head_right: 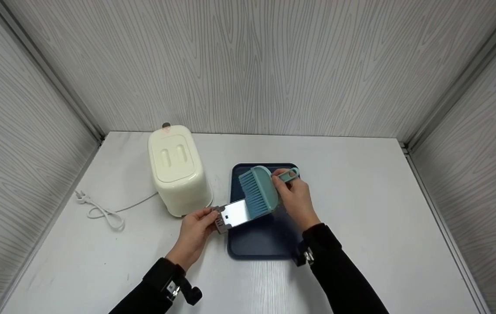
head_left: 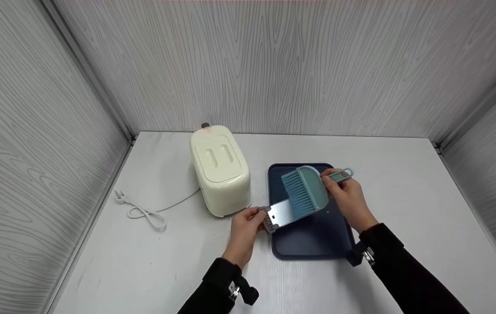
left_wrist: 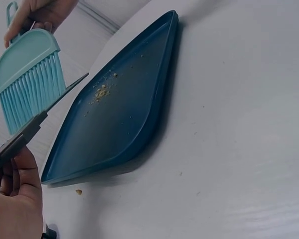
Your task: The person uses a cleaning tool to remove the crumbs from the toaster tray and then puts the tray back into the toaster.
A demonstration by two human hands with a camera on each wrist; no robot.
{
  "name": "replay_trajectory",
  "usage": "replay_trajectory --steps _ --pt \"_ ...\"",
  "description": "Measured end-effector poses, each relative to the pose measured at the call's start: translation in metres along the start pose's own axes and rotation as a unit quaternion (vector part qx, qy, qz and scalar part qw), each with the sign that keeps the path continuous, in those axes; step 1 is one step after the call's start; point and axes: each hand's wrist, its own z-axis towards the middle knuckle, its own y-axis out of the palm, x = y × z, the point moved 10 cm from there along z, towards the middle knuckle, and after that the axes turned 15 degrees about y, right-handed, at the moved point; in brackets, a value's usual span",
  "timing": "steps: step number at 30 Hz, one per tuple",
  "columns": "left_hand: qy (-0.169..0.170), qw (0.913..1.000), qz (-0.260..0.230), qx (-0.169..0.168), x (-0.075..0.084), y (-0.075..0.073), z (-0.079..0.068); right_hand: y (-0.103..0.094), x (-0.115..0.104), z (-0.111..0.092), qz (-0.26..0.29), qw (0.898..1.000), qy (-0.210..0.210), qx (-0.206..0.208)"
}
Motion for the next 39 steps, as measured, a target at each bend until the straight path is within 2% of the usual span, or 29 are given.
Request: replay_trajectory --steps 6,13,24,31,39 --pt "0.002 0.9999 0.015 -0.004 0.000 -0.002 0.002 -0.010 -0.017 -0.014 -0.006 1.000 0.012 0.016" --pt "0.002 0.9999 0.014 -0.002 -0.001 -0.002 0.002 -0.022 -0.017 -0.015 -0.027 0.998 0.015 0.047" --pt "0.008 0.9998 0.018 -0.005 -0.001 -0.003 0.003 -0.038 0.014 0.009 -0.075 0.991 -0.013 0.109" --pt "0.005 0.9998 0.016 -0.007 -0.001 -0.004 0.002 -0.041 0.014 0.009 -0.080 0.989 -0.029 0.122" --pt "0.006 0.9998 0.014 -0.009 0.000 -0.004 0.001 -0.042 0.016 0.009 -0.093 0.988 -0.015 0.123"
